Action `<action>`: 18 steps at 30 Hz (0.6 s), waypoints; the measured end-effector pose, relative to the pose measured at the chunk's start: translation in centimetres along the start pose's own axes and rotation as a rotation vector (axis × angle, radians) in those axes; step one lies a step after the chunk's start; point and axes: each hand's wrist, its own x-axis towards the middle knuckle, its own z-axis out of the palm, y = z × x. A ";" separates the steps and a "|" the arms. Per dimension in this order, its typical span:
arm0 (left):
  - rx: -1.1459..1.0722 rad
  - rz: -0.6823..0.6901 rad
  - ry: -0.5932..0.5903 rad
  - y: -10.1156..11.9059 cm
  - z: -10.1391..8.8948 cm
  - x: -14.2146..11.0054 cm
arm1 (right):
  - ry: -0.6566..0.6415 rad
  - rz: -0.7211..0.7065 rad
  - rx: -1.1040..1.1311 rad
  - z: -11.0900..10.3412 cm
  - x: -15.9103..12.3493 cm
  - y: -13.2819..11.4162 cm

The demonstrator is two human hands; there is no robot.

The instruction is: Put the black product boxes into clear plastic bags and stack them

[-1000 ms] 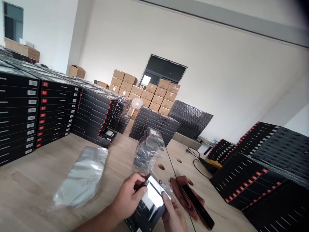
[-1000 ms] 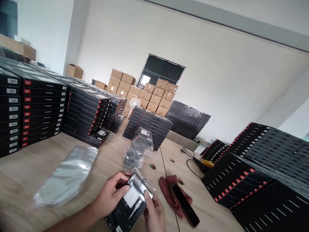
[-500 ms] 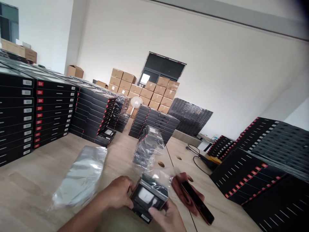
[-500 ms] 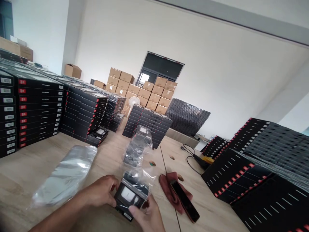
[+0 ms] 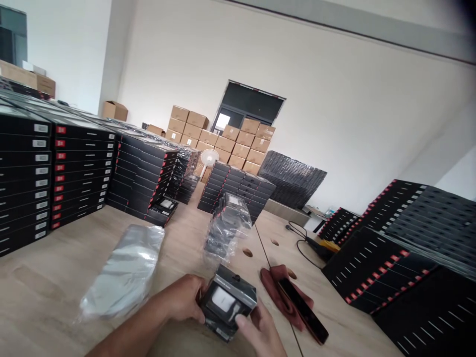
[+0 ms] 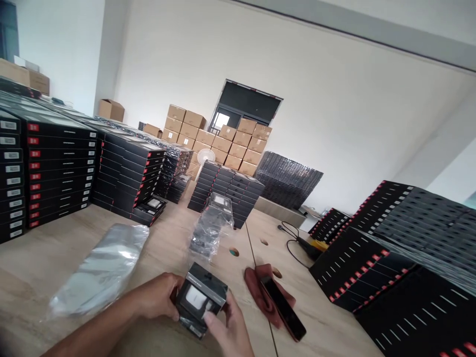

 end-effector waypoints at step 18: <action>-0.039 0.047 -0.107 1.9 0.8 -1.3 | 0.496 0.168 0.479 -2.1 0.9 0.1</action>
